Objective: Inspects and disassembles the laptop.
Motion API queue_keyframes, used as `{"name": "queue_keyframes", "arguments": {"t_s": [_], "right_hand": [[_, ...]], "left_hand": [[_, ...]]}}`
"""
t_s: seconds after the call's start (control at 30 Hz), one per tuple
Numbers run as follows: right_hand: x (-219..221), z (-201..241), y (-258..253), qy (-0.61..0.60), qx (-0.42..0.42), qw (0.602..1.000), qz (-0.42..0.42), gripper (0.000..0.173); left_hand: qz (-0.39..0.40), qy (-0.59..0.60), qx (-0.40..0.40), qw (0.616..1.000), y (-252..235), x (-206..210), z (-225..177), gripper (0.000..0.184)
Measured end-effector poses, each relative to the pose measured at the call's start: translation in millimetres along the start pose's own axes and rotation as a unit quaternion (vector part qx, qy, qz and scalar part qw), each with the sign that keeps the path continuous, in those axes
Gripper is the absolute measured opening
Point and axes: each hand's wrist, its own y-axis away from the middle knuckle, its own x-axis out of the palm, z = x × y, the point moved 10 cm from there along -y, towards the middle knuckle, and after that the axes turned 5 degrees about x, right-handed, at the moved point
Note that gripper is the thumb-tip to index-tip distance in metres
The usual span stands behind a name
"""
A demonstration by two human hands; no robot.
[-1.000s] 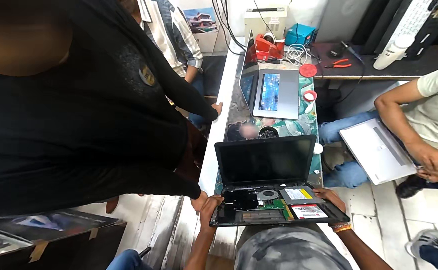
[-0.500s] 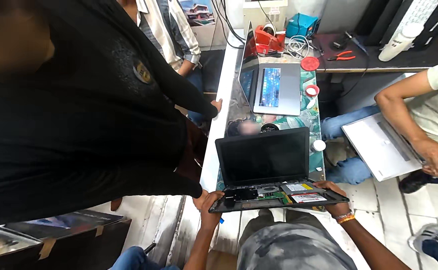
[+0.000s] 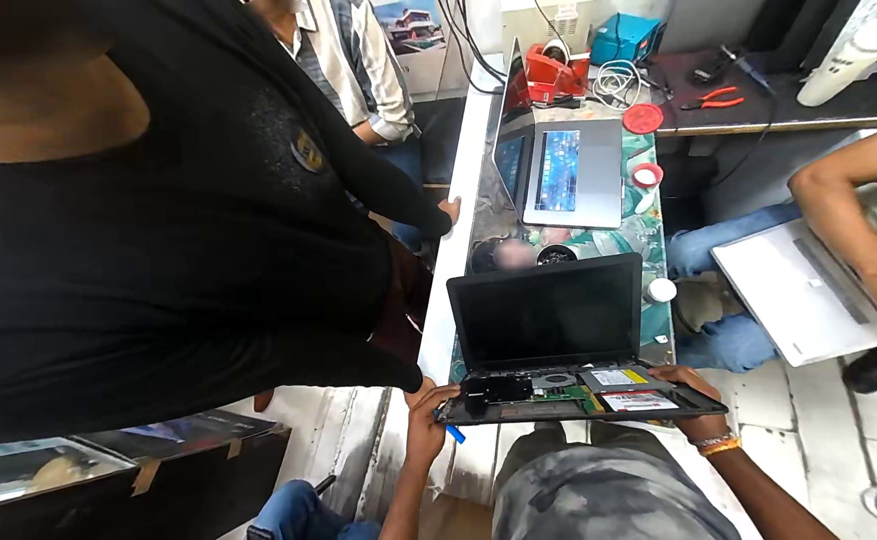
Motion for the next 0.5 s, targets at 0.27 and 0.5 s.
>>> {"name": "queue_keyframes", "arguments": {"t_s": [0.27, 0.5], "right_hand": [[-1.7, 1.6, 13.0, -0.003, 0.002, 1.0, -0.002, 0.026], [-2.1, -2.5, 30.4, 0.04, -0.008, 0.999, 0.03, 0.034]], "left_hand": [[-0.059, 0.076, -0.258, 0.961, -6.5, -10.3, 42.8, 0.038], [0.0, 0.084, -0.272, 0.959, -42.4, 20.8, 65.7, 0.055]]}}
